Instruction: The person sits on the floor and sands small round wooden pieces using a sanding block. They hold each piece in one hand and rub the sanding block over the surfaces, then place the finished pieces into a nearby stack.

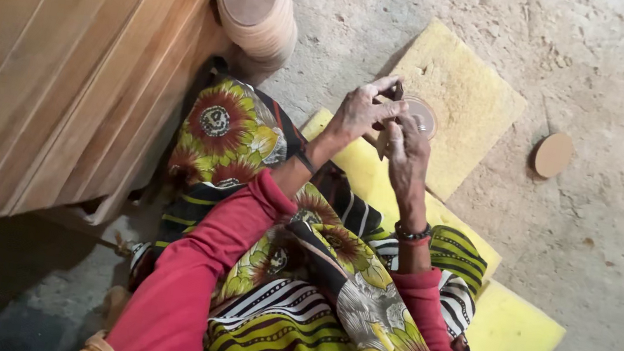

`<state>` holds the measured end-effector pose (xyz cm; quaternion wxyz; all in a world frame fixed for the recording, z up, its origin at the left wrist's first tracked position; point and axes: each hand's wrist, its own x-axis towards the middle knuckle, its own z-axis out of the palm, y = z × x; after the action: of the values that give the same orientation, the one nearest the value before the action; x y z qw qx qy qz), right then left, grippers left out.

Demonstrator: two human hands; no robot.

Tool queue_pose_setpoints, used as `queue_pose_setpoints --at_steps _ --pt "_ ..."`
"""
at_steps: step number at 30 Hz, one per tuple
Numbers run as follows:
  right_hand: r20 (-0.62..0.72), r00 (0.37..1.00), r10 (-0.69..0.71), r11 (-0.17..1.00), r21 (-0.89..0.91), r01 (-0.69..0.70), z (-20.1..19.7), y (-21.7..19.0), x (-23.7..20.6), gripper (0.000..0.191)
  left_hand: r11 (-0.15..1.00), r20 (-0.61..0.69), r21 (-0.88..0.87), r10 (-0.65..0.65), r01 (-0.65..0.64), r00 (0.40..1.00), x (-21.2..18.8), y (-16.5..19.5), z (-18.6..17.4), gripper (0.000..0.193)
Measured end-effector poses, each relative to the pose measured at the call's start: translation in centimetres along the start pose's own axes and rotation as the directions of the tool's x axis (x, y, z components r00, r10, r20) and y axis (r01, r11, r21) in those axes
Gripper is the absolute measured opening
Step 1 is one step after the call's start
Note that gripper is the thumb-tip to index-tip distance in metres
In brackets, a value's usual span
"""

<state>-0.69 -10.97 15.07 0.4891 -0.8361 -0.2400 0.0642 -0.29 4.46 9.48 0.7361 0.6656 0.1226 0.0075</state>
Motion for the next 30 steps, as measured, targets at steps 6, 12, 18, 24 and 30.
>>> queue_pose_setpoints --at_steps 6,12,18,24,30 --pt "0.045 0.998 0.034 0.948 0.315 -0.047 -1.5 0.4 1.0 0.039 0.949 0.154 -0.266 0.216 -0.170 0.964 0.8 1.1 -0.5 0.057" --pt "0.011 1.000 -0.015 0.943 0.332 0.011 -1.2 -0.5 0.9 0.037 0.852 0.251 -0.524 0.165 -0.009 0.954 -0.8 2.3 -1.1 0.059" --pt "0.008 0.979 0.205 0.837 0.516 -0.179 -1.9 -0.2 0.8 0.038 0.891 0.127 -0.454 0.055 0.009 0.990 0.0 0.8 -0.3 0.039" --pt "-0.220 0.974 0.053 0.989 0.148 -0.020 -0.2 0.5 0.2 0.032 0.981 -0.030 -0.156 -0.123 0.117 0.992 0.2 0.2 0.8 0.051" --pt "-0.253 0.963 -0.096 0.993 -0.092 0.075 1.0 -0.5 -0.2 0.037 0.988 -0.072 0.076 0.139 -0.133 0.988 0.2 -0.2 1.2 0.068"
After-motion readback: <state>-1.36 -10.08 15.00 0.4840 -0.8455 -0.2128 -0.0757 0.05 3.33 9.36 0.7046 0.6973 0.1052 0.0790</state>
